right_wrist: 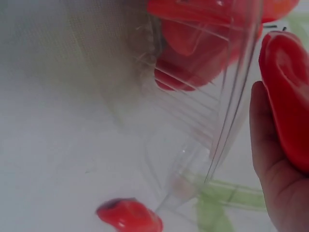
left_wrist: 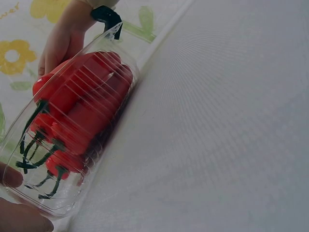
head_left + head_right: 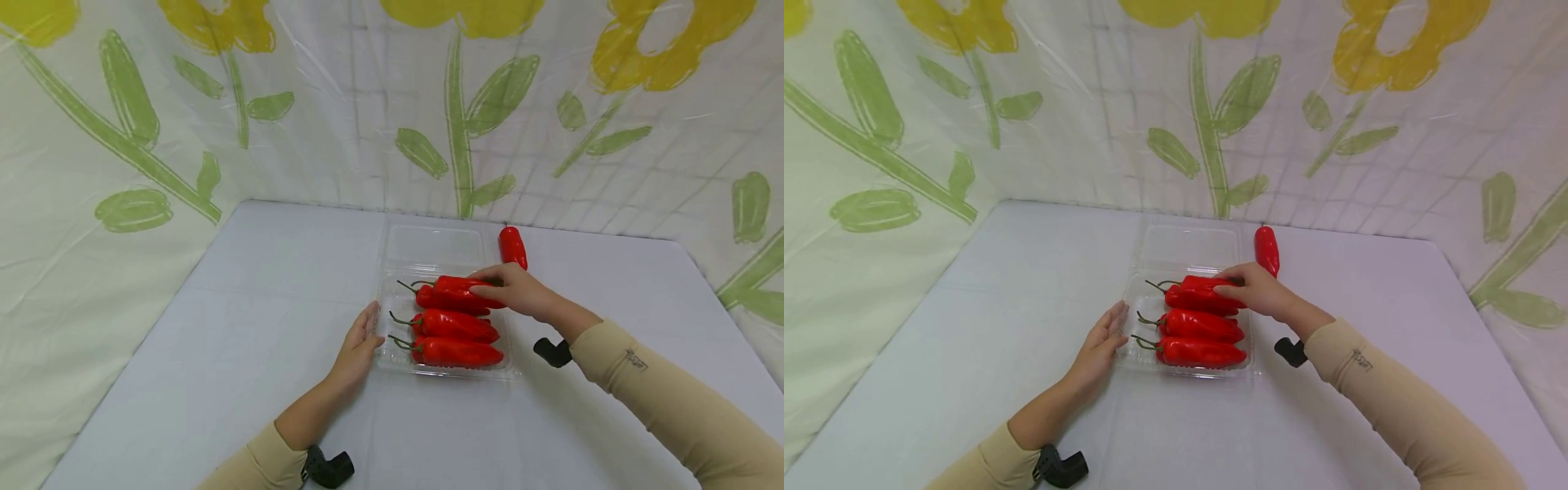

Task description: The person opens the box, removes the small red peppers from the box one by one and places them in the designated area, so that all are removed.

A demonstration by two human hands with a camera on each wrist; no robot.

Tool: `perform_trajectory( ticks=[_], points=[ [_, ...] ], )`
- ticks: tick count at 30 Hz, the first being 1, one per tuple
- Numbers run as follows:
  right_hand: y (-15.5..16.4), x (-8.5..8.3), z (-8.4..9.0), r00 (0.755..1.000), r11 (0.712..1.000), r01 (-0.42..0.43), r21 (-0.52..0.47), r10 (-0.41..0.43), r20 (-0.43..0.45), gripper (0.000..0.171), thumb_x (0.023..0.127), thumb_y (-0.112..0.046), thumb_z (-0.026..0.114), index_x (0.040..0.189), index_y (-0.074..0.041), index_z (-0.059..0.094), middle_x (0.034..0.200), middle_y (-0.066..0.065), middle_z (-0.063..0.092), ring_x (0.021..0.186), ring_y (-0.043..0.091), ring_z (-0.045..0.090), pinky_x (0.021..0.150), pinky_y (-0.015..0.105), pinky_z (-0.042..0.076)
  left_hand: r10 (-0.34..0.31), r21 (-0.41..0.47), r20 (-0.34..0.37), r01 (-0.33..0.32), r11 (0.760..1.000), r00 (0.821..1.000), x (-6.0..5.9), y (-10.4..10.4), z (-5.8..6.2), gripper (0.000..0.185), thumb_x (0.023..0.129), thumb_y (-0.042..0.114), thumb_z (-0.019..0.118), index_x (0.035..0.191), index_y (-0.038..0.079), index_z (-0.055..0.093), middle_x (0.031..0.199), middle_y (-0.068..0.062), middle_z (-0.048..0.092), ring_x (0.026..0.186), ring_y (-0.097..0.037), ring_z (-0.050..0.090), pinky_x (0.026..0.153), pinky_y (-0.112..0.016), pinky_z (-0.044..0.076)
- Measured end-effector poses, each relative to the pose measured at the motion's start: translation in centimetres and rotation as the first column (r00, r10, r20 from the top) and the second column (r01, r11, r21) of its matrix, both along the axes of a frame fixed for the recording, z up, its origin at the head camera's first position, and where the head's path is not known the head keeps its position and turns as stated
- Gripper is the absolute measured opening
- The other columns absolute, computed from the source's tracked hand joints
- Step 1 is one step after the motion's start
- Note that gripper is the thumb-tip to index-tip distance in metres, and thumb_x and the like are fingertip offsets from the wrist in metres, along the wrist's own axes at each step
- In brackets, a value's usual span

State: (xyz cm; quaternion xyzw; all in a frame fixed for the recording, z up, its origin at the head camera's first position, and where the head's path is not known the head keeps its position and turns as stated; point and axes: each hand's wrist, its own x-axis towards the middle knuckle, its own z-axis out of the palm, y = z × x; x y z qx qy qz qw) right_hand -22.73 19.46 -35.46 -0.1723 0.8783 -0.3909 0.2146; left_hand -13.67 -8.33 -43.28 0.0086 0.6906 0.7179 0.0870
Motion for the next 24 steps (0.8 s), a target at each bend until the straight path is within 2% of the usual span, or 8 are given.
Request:
perform_trajectory(
  ticks=[4,10,15,24],
  points=[
    [0.9,-0.1,0.2,0.999,0.999,0.033,-0.027,-0.032,0.032,0.045,0.090,-0.028,0.058,0.128,-0.005,0.056,0.116,0.013,0.064,0.101,0.023,0.059,0.084,0.033,0.055,-0.002,-0.017,0.009,0.002,1.000,1.000,0.1,0.0,0.2,0.062,0.087,-0.009,0.033,0.146,-0.005,0.015,0.155,-0.020,0.011,0.145,-0.032,0.006,0.117,-0.048,0.008],
    [2.2,-0.1,0.6,0.988,0.989,0.147,-0.033,-0.145,0.049,0.048,0.092,-0.029,0.056,0.132,-0.003,0.051,0.116,0.017,0.060,0.101,0.027,0.052,0.077,0.027,0.052,0.000,-0.026,0.016,0.000,1.000,1.000,0.2,0.0,0.3,0.062,0.087,-0.008,0.033,0.146,-0.005,0.015,0.155,-0.019,0.012,0.145,-0.032,0.006,0.117,-0.048,0.008],
    [3.3,-0.6,0.5,0.971,0.973,0.228,-0.045,-0.223,0.087,0.054,0.093,-0.033,0.054,0.136,-0.001,0.045,0.123,0.019,0.052,0.107,0.028,0.047,0.077,0.024,0.050,0.005,-0.028,0.016,-0.005,1.000,1.000,0.2,0.0,0.3,0.062,0.087,-0.007,0.034,0.146,-0.004,0.016,0.156,-0.019,0.012,0.145,-0.031,0.007,0.117,-0.048,0.008],
    [5.6,-1.8,-0.3,0.935,0.931,0.341,-0.130,-0.322,0.148,0.061,0.093,-0.037,0.051,0.140,0.001,0.038,0.132,0.020,0.044,0.109,0.026,0.046,0.077,0.017,0.050,-0.010,0.029,0.006,0.010,1.000,1.000,0.1,-0.1,0.0,0.065,0.085,-0.010,0.033,0.146,-0.005,0.014,0.156,-0.019,0.009,0.145,-0.031,0.003,0.118,-0.047,0.004]
  ],
)
